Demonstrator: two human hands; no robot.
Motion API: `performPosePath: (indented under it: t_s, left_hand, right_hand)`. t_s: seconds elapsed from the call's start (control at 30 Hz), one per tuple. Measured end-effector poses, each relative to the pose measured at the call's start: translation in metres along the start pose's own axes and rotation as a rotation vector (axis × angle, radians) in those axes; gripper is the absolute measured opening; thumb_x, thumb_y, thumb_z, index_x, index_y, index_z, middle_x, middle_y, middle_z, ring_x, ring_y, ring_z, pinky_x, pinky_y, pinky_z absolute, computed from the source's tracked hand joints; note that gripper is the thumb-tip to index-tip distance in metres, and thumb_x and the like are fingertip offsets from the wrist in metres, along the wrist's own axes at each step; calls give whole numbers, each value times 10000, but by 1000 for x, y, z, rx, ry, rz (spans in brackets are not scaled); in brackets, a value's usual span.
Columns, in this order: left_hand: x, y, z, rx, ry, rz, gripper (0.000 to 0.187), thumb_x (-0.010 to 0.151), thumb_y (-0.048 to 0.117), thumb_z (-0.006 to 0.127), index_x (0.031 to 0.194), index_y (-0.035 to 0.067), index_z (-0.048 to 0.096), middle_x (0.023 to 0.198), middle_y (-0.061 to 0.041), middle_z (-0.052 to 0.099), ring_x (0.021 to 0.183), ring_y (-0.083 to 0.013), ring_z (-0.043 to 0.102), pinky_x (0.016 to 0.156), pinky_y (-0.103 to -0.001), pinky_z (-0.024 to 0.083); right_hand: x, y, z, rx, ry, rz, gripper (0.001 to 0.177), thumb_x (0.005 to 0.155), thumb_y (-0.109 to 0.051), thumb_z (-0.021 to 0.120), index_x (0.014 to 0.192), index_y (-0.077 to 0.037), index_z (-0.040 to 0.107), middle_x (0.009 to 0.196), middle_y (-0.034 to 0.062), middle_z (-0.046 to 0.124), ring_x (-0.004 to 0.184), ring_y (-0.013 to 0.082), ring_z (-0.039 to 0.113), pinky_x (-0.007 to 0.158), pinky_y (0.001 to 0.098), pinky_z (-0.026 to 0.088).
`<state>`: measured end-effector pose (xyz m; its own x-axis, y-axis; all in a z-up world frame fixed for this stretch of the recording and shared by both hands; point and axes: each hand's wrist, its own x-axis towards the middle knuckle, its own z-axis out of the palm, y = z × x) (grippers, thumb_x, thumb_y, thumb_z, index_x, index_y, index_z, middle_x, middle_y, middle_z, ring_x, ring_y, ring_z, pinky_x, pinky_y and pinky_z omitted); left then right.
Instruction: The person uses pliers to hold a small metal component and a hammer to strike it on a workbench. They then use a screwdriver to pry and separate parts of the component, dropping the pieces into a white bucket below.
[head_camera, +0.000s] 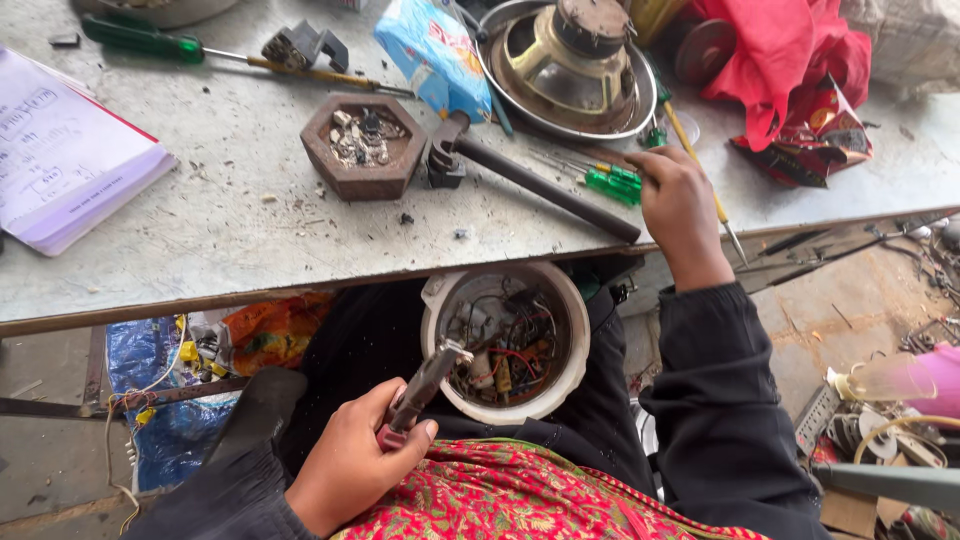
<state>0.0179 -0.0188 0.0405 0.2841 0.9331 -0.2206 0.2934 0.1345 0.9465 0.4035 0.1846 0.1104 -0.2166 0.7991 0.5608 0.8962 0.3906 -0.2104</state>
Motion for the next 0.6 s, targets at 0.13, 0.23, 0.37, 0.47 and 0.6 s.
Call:
performPosePath:
  t_s: [0.13,0.23,0.37,0.47,0.6]
  left_hand:
    - [3,5,-8,10,57,15,240,800,222,771,824,63,593,531,-31,519,482,-96,466,471,-315,418]
    - [8,1,-11,0,85,17,281,819,226,771,781,34,569,537,-45,509,493,-110,451,476,-328,408]
    - [10,0,-14,53,117,34,288,828,228,772,786,32,565,537,-58,509,484,-137,442,480,-327,406]
    - [10,5,-16,46,143,54,273,825,220,771,793,38,570,551,-61,516,475,-143,465,474,-330,419]
    - [8,12,-21,7,182,92,244,816,205,761,827,45,577,592,-56,567,477,-150,559,478,-324,475]
  right_hand:
    - [14,26,11,-30,-149,0,257,879,-52,687,1124,-26,761,1055,169,707,1030,365,654,923,440,498]
    - [19,33,9,-47,-241,46,309,859,-81,716,1162,-29,752,1034,185,687,1012,377,642,893,450,490]
    - [17,21,7,-67,-77,-43,273,971,-16,643,1221,-46,749,1201,204,657,1131,382,642,992,437,505]
    - [0,-16,-26,-64,84,-66,207,986,-25,692,1185,31,680,1154,220,629,1106,353,652,948,422,535]
    - [-55,-100,-46,773,9,273,241,997,-37,594,1217,-18,498,1066,156,638,885,195,682,790,320,566]
